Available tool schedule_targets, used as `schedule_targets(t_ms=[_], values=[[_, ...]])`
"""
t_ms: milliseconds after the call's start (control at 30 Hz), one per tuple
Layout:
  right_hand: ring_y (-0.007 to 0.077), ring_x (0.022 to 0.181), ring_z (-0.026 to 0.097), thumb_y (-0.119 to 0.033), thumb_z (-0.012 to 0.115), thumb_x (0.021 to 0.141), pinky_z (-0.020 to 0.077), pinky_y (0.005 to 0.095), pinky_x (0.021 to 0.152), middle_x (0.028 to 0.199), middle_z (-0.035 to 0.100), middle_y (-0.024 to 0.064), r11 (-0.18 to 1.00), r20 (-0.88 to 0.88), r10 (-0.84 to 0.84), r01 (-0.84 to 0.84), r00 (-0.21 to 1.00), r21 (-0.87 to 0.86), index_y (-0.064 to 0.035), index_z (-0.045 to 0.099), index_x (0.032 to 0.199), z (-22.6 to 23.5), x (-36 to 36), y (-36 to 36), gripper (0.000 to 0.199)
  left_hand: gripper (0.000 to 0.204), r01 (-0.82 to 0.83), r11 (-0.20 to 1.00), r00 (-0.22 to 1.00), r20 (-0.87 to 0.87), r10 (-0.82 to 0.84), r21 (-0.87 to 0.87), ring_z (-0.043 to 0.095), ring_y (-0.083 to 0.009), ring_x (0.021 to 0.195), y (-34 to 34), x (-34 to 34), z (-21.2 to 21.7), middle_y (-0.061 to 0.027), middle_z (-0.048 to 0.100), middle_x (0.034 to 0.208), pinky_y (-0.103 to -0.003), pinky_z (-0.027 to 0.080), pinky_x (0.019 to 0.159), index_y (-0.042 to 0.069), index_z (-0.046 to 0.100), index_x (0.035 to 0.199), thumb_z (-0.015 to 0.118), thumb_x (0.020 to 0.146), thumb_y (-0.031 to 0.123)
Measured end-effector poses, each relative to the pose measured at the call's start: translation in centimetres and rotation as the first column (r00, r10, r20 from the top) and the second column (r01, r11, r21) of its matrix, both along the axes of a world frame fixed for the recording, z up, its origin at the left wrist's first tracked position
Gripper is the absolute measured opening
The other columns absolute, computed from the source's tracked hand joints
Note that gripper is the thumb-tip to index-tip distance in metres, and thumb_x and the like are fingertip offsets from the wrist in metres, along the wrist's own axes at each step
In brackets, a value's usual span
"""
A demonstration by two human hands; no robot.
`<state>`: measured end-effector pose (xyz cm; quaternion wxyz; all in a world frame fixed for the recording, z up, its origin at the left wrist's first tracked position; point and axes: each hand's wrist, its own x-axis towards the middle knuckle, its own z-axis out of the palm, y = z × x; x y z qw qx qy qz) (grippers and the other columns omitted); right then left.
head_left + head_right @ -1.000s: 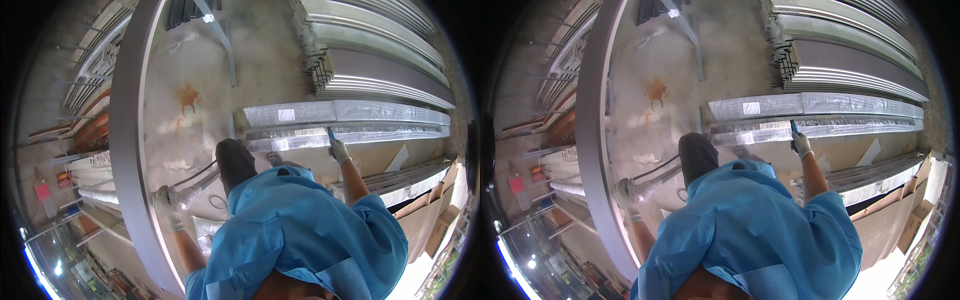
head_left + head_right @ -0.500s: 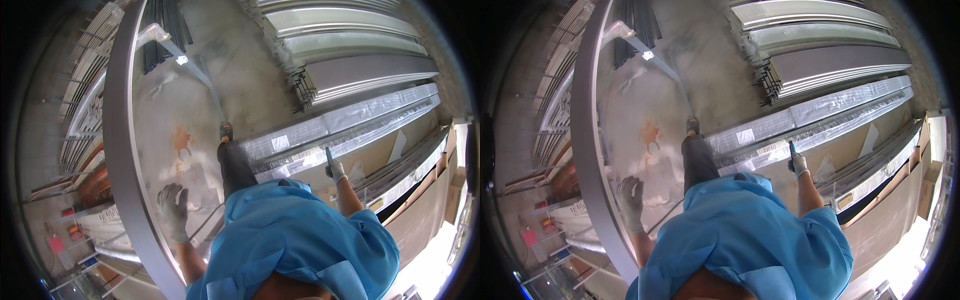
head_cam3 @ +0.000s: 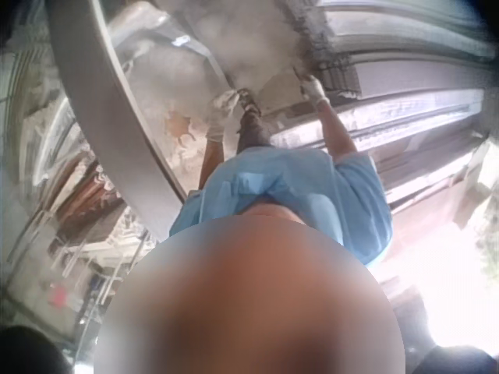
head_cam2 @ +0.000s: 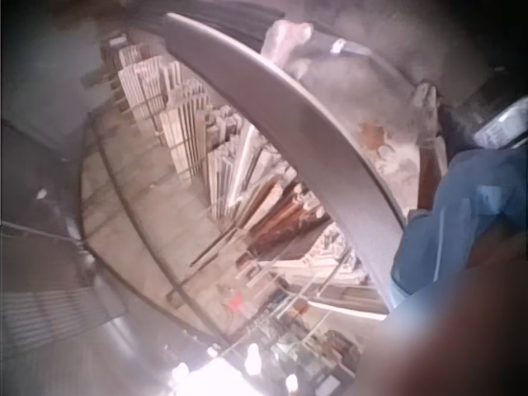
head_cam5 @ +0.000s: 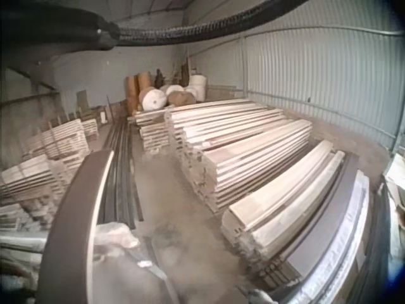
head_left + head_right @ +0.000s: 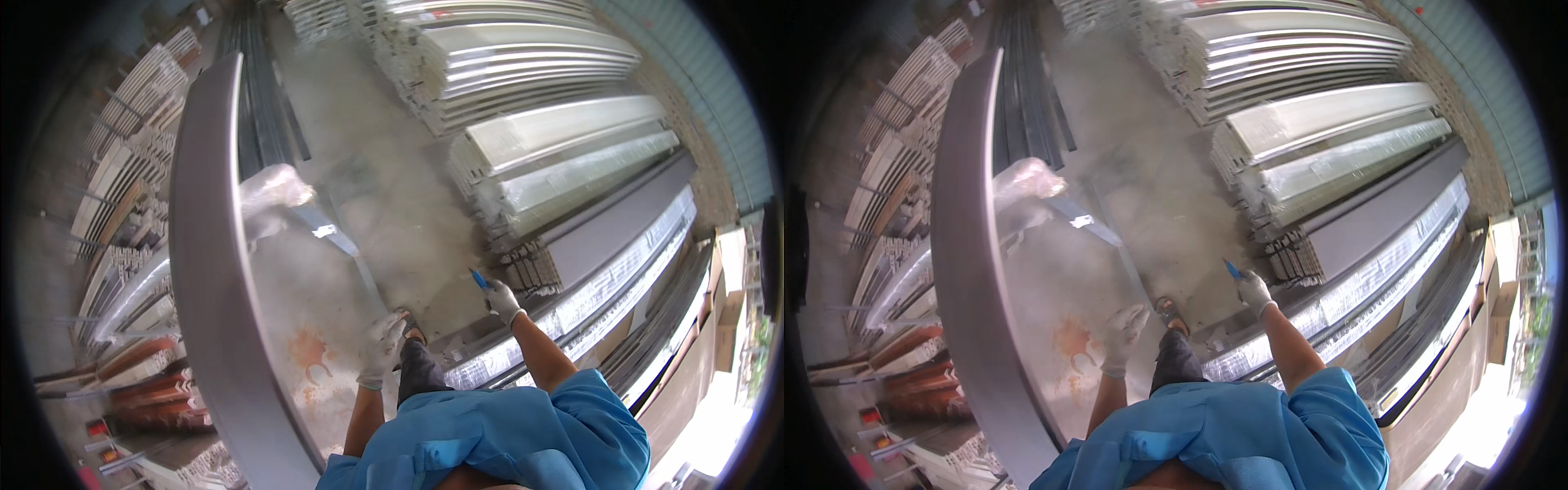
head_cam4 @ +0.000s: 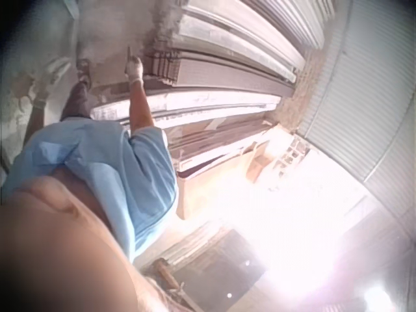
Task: The person repeatedly picks up long, flat panels from a stack, uses a utility knife to cut away plastic wrapping, removes the plastic by hand, and places the unwrapped panels back into the stack. The process is repeated for several panels.
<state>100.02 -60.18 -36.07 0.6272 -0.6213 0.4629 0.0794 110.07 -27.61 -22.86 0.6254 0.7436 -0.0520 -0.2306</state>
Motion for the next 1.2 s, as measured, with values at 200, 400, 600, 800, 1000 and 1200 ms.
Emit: schedule_targets(t_ms=[200, 400, 600, 800, 1000, 1200], values=[[0.0074, 0.056, 0.051, -0.016, 0.070, 0.087, 0.0394, 0.0254, 0.047, 0.076, 0.060, -0.0007, 0.997, 0.195, 0.075, -0.074, 0.978, -0.012, -0.0030, 0.062, 0.112, 4.4, 12.1, 0.8, 0.029, 0.021, -0.049, 0.994, 0.984, 0.174, 0.031, 0.100, 0.070, -0.0176, 0.086, 3.0, 6.5, -0.3, -0.0111, 0.074, 0.093, -0.030, 0.055, 0.079, -0.002, 0.071, 0.108, 0.069, 0.093, 0.012], [0.0131, 0.058, 0.058, -0.009, 0.072, 0.079, 0.0475, 0.0280, 0.053, 0.078, 0.064, 0.0033, 0.987, 0.223, -0.157, 0.157, 0.962, 0.017, -0.0022, 0.066, 0.105, 4.4, 17.0, -3.8, 0.027, 0.019, -0.075, 0.949, 0.957, 0.288, -0.018, 0.308, 0.072, -0.0258, 0.092, 6.7, 8.8, -2.8, -0.0148, 0.073, 0.102, -0.035, 0.056, 0.082, 0.002, 0.072, 0.107, 0.066, 0.091, 0.009], [0.0135, 0.070, 0.062, -0.020, 0.073, 0.075, 0.0487, 0.0326, 0.062, 0.085, 0.070, 0.0068, 0.902, 0.127, -0.080, 0.126, 0.989, -0.412, -0.0012, 0.073, 0.105, 4.5, 28.1, -15.7, 0.035, 0.022, -0.143, 0.904, 0.978, 0.197, 0.067, 0.402, 0.072, -0.0268, 0.091, 10.6, 7.7, -8.1, -0.0148, 0.074, 0.098, -0.037, 0.056, 0.081, 0.004, 0.074, 0.105, 0.065, 0.090, 0.017], [0.0143, 0.065, 0.058, -0.024, 0.075, 0.077, 0.0448, 0.0333, 0.059, 0.076, 0.066, 0.0055, 0.771, 0.241, 0.010, 0.146, 0.970, -0.620, -0.0012, 0.071, 0.107, 4.9, 48.6, -31.8, 0.038, 0.036, -0.480, 0.755, 0.740, -0.256, 0.622, 0.446, 0.070, -0.0205, 0.074, 6.9, 6.6, -11.1, -0.0116, 0.074, 0.087, -0.035, 0.056, 0.072, 0.000, 0.072, 0.105, 0.068, 0.092, 0.033], [0.0212, 0.078, 0.066, -0.035, 0.074, 0.078, 0.0498, 0.0377, 0.072, 0.084, 0.074, 0.0103, 0.692, -0.039, 0.139, -0.125, 0.990, -0.711, -0.0089, 0.077, 0.101, 0.1, 69.6, -47.4, 0.035, 0.034, -0.672, 0.561, 0.182, -0.626, 0.758, 0.484, 0.068, -0.0192, 0.079, -6.4, 6.0, -9.9, -0.0089, 0.070, 0.090, -0.035, 0.055, 0.068, 0.005, 0.070, 0.109, 0.068, 0.094, 0.035], [0.0131, 0.054, 0.051, -0.023, 0.076, 0.081, 0.0415, 0.0326, 0.050, 0.072, 0.064, 0.0026, 0.649, 0.275, 0.206, 0.079, 0.939, -0.757, -0.0078, 0.071, 0.092, -4.7, 83.6, -58.7, 0.020, 0.027, -0.421, 0.553, 0.553, -0.280, 0.785, 0.719, 0.067, -0.0131, 0.082, -12.1, 15.9, -2.1, -0.0062, 0.073, 0.089, -0.031, 0.052, 0.075, 0.005, 0.074, 0.110, 0.068, 0.095, 0.026]])
